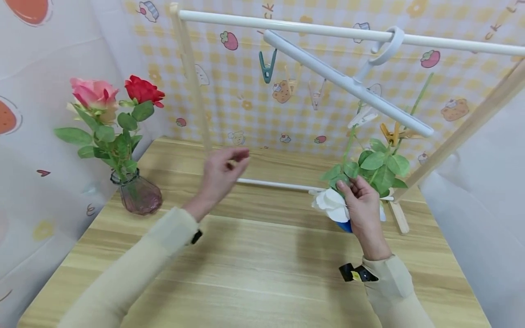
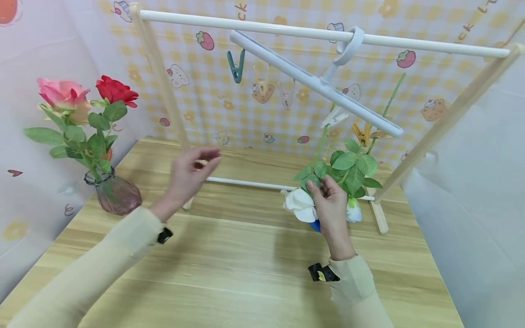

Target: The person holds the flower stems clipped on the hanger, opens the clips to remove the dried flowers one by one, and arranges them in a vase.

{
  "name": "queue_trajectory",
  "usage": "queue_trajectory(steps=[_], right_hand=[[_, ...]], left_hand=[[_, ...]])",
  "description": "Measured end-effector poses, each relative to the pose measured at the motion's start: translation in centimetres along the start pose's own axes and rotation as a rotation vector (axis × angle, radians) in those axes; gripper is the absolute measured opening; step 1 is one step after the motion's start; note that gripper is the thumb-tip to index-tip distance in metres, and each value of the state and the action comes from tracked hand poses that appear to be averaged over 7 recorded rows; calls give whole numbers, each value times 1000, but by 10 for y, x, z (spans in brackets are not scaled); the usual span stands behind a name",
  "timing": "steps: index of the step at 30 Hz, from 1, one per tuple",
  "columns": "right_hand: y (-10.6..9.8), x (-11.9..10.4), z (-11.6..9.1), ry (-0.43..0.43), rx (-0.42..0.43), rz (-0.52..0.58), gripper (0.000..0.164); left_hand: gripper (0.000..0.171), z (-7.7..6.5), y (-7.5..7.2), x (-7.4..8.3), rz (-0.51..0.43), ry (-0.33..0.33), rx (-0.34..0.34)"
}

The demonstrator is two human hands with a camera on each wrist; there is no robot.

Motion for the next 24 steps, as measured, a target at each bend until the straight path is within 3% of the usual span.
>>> queue_trajectory(steps=[4, 8, 10, 17, 24], right_hand=[[-1, -1, 1, -1, 1, -11, 22], [-1, -1, 0, 16, -2, -28, 17], [-1, 0, -1, 27, -5, -39, 12], [-3, -1, -3, 17, 1, -55, 17], [-5, -5, -4, 2, -2, -86, 12]], left_hand=[[22, 39, 52, 32, -85, 91, -128], [25, 73, 92, 55, -41, 132, -200], [26, 87, 107, 61, -11, 111, -223], [30, 121, 144, 73, 18, 27, -268], [32, 136, 167, 76, 38, -41, -290]])
Point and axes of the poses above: each hand's wrist, its own z-axis towards the middle knuckle, its own y-axis out of the palm, x = y × z, the point moved 6 cm from there along z, towards the middle knuckle, and after that the axes turned 6 degrees about -x, right-handed, at the moved point
